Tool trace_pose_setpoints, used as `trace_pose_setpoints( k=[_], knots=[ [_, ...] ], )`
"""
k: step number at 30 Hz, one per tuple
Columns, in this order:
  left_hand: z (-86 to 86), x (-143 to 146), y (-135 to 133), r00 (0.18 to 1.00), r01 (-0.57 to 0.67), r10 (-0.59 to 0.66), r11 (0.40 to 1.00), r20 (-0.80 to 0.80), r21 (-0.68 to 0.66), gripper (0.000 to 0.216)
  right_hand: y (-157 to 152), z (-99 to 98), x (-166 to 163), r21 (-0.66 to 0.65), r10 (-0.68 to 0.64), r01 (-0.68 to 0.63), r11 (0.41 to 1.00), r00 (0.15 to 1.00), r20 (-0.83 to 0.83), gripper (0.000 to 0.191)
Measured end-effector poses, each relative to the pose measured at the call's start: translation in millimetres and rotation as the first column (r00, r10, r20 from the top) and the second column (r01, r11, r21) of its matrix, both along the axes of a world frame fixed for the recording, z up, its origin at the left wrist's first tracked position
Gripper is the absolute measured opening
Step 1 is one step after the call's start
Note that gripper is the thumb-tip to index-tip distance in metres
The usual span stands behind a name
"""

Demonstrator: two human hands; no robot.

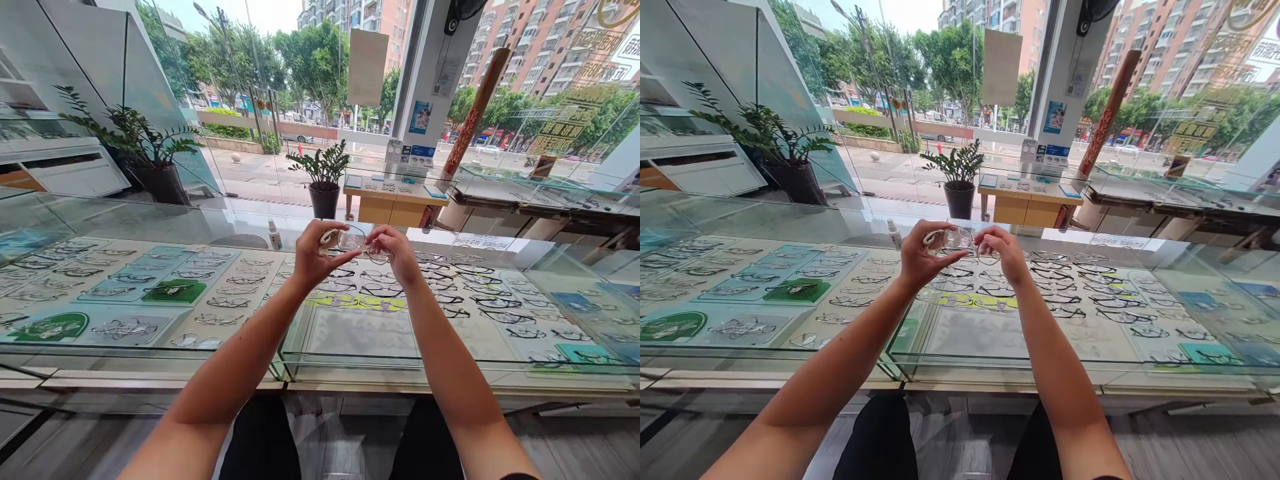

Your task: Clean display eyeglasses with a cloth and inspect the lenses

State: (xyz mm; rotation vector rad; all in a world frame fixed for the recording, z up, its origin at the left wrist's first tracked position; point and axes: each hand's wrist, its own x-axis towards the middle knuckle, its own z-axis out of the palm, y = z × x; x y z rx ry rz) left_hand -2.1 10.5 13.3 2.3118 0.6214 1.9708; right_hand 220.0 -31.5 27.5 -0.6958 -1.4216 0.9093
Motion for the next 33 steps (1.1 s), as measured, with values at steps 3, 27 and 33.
trace_pose_setpoints(
  k=[3,27,33],
  knots=[
    [2.4,3,-2,0.995,0.012,-0.011,1.0,0.1,-0.013,0.06,-3,2.8,3,0.057,-0.059,0.063,0.996,0.996,-0.069,0.026],
    [136.2,12,-22,0.879,0.002,-0.141,0.956,0.455,0.292,0.066,-41,114.9,-3,0.748,-0.517,0.347,0.566,0.856,-0.007,0.054],
    [132.6,7,-21,0.922,-0.018,-0.084,0.966,0.379,0.256,0.062,-45,110.6,-2,0.689,-0.604,0.438,0.578,0.797,-0.001,0.054]
  ],
)
